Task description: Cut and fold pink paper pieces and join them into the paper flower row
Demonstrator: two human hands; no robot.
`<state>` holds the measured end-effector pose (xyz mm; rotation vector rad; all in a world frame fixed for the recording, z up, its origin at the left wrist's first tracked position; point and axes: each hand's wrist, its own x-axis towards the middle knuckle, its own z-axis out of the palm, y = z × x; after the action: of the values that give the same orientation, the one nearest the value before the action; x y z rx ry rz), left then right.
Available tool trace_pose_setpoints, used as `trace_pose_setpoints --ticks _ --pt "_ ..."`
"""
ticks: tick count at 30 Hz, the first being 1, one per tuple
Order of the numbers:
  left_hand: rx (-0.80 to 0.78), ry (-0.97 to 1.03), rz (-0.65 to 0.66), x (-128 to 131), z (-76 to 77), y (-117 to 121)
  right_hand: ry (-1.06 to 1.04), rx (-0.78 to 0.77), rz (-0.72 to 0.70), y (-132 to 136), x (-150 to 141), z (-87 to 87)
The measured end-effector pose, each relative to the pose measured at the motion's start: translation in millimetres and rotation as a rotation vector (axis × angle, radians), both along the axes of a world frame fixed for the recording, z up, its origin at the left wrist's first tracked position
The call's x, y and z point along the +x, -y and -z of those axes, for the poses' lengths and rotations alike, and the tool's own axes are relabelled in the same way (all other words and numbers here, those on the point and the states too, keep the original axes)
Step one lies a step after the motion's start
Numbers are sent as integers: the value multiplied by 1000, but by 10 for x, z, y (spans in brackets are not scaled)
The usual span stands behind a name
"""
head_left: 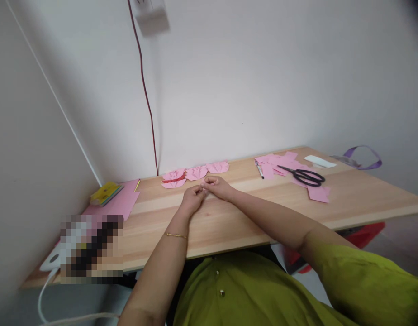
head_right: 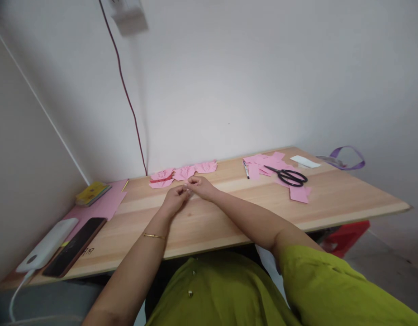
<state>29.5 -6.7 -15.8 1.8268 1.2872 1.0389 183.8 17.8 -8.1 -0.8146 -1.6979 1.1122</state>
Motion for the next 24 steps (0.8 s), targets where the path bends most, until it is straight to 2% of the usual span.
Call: trace_pose_setpoints --ticks 3,9,24 --pt "-4 -10 -8 -2 9 -4 19 26 24 -2 3 -7" --pt "-8 20 7 -2 4 -4 -14 -59 -13 26 2 -19" --pt "-4 6 -7 -8 18 -17 46 24 -42 -25 10 29"
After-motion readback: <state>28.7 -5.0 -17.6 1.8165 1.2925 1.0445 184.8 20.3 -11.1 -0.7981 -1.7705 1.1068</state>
